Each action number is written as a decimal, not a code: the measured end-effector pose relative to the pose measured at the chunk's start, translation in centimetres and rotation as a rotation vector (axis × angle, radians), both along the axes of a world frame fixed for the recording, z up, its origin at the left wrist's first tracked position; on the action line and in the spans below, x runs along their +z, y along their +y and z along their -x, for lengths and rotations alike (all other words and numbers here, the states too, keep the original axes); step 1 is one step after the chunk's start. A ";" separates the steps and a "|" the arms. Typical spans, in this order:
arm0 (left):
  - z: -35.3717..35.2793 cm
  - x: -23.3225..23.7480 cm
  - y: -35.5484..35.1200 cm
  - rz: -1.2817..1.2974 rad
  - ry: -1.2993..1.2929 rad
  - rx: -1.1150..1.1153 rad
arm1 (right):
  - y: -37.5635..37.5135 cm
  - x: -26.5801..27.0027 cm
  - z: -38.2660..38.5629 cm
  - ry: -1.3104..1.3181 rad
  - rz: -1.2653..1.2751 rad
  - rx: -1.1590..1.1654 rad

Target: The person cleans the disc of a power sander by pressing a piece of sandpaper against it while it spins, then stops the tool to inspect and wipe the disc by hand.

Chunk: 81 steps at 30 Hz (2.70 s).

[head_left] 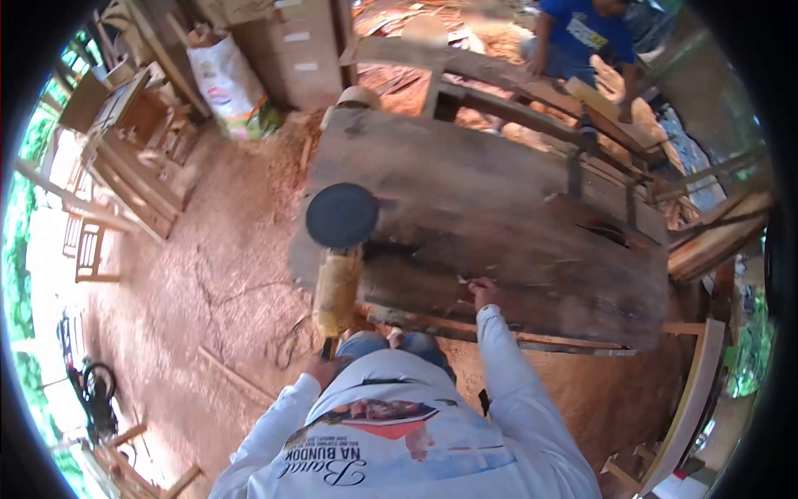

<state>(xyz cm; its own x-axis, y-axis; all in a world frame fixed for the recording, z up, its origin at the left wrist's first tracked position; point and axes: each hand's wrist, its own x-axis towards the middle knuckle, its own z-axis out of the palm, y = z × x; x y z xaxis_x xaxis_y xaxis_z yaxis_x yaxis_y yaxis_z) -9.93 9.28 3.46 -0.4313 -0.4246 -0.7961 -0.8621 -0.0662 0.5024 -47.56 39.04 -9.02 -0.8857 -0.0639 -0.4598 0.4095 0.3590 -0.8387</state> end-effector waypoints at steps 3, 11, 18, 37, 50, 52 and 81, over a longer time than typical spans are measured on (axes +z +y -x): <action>1.2 2.0 0.2 -0.079 0.163 0.011 | 0.0 3.0 0.1 -0.078 -0.106 -0.010; -0.3 -0.2 -1.4 0.340 -0.080 -0.247 | -1.0 4.3 -0.1 -0.133 -0.106 -0.060; -1.6 -4.5 -2.4 0.299 -0.115 -0.236 | -0.6 4.1 0.3 -0.203 -0.040 -0.063; -1.5 -6.9 -3.1 0.255 -0.094 -0.203 | -0.9 6.4 -0.1 -0.196 -0.122 -0.016; 0.2 -6.2 -3.1 0.233 -0.065 -0.214 | -1.0 6.4 -0.2 -0.188 -0.080 -0.062; 0.3 -6.1 -3.1 0.226 -0.059 -0.215 | -1.0 5.5 0.0 -0.211 -0.057 -0.075; 2.1 4.9 -0.2 0.133 -0.044 -0.122 | -0.3 3.4 0.4 -0.158 0.041 -0.084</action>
<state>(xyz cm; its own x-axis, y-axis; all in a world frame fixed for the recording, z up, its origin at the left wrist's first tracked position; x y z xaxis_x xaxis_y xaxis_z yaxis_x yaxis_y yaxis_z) -12.04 9.04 8.35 -0.4518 -0.4742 -0.7556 -0.8812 0.1050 0.4610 -47.96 38.72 -5.62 -0.8057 -0.0140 -0.5921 0.5644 0.2851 -0.7747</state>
